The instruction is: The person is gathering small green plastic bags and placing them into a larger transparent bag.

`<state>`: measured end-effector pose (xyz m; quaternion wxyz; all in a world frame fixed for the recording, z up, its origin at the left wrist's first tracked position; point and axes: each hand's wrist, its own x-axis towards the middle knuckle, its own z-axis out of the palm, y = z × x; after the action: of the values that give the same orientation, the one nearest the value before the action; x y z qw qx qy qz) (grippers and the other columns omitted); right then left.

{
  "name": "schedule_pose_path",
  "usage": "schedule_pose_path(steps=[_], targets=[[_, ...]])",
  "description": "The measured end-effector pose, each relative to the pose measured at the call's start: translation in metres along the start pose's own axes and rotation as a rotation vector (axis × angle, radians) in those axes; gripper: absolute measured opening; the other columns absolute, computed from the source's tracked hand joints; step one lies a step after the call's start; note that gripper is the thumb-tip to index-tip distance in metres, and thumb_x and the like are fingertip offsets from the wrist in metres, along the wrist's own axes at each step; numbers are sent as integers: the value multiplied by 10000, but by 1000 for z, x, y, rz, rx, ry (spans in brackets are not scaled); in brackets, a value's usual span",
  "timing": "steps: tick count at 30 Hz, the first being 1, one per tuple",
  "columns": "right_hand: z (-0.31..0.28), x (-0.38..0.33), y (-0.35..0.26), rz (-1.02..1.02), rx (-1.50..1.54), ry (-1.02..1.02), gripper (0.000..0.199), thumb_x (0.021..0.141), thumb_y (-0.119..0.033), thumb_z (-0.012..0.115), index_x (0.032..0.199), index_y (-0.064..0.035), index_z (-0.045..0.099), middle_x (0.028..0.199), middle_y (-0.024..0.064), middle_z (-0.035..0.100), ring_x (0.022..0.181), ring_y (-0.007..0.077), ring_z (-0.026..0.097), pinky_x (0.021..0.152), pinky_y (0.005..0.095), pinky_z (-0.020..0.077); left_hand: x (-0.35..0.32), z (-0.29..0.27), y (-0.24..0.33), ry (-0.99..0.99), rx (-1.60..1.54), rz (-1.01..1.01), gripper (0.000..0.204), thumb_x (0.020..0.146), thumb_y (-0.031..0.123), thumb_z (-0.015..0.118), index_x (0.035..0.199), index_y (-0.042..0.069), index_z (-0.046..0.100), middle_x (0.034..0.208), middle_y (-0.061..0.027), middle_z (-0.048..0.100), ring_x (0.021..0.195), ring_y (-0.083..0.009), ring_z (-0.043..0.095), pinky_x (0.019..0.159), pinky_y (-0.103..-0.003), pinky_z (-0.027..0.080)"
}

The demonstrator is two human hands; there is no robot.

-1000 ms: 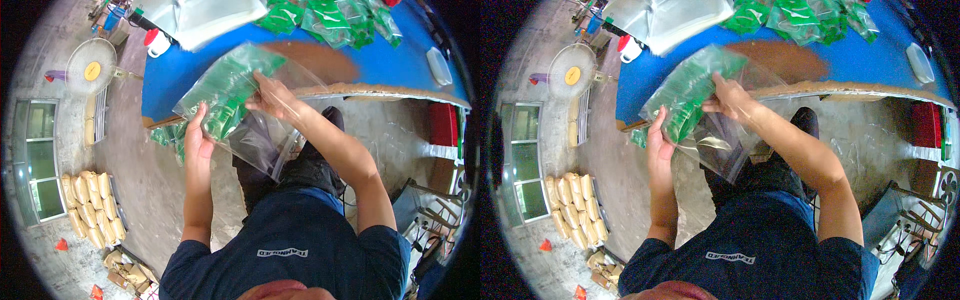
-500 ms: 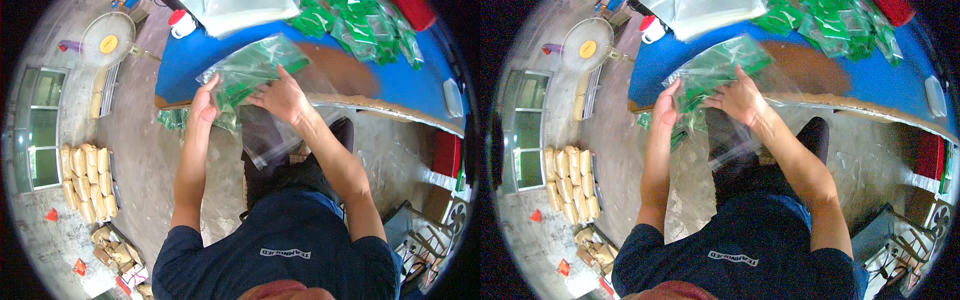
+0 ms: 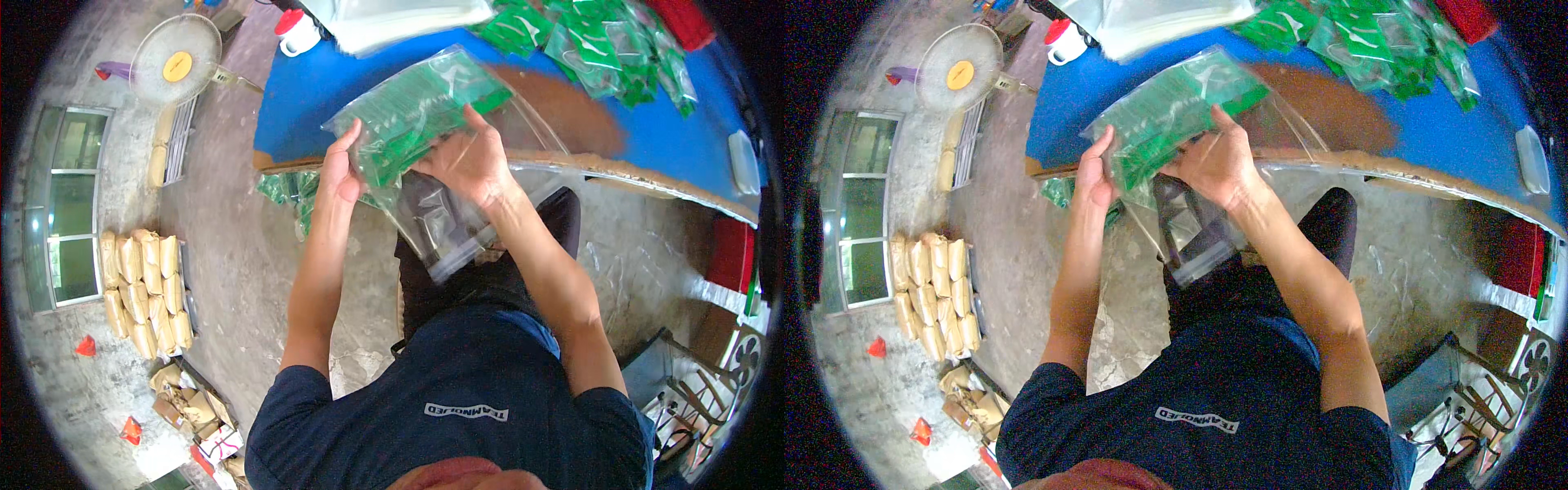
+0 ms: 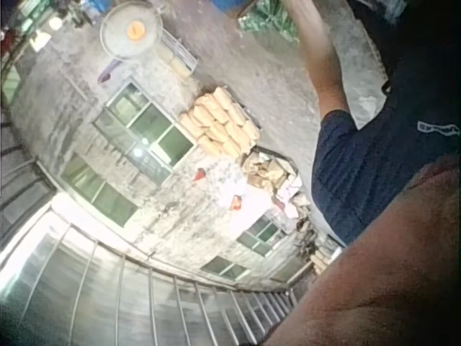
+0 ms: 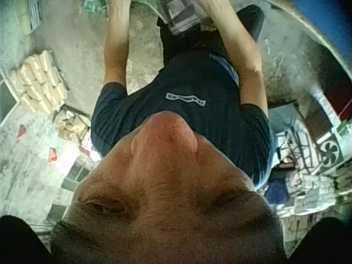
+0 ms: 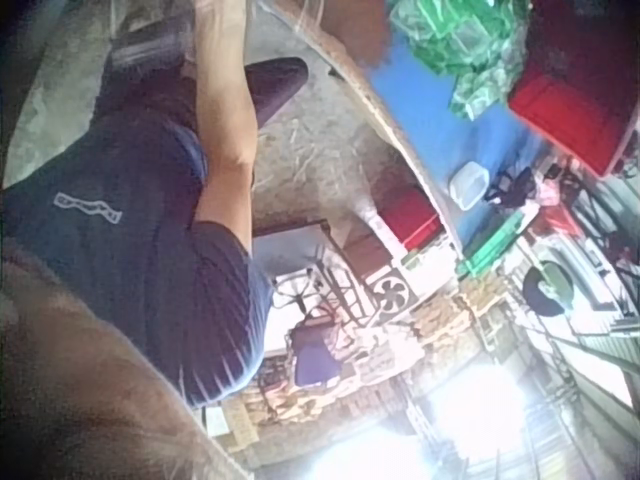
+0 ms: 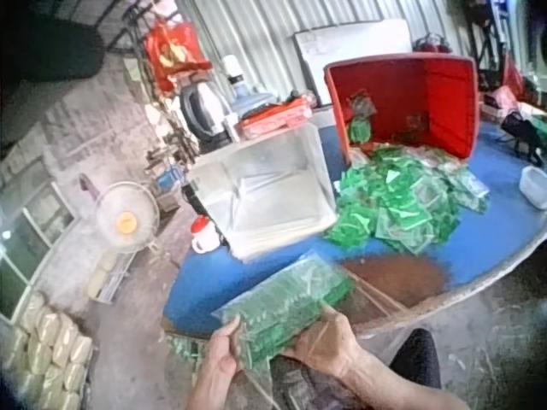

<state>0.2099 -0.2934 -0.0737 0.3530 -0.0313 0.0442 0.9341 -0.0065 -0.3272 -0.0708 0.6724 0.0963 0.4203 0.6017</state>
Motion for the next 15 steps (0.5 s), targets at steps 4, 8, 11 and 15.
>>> schedule_pose_path(steps=[4,8,11,15], targets=[[-3,3,-5,-9,-17,-8,718,971,-585,397,1449,-50,380,1464,175,447,1364,368,398,1148,607,213,0,-2,-3,-40,107,-61,265,938,211,651,1148,52,619,1152,-85,664,1075,-244,627,970,-423,495],[-8,8,-3,-16,57,-9,763,920,-663,442,1416,-83,439,1406,175,508,1309,357,458,1128,586,263,-2,5,-7,-15,166,-45,272,949,190,627,1181,51,605,1184,-80,657,1087,-234,628,970,-417,496],[-2,9,-1,16,44,-12,783,902,-699,438,1417,-109,436,1419,170,492,1304,366,455,1112,598,273,-3,5,-4,-72,85,-47,300,955,188,610,1217,45,583,1205,-97,648,1109,-255,618,984,-437,487],[0,11,-4,101,-121,-76,774,917,-657,474,1430,-80,421,1442,189,464,1312,374,449,1079,580,354,-19,26,-2,-148,-23,11,368,983,264,567,1240,1,574,1204,-126,642,1111,-283,606,1034,-442,445]])
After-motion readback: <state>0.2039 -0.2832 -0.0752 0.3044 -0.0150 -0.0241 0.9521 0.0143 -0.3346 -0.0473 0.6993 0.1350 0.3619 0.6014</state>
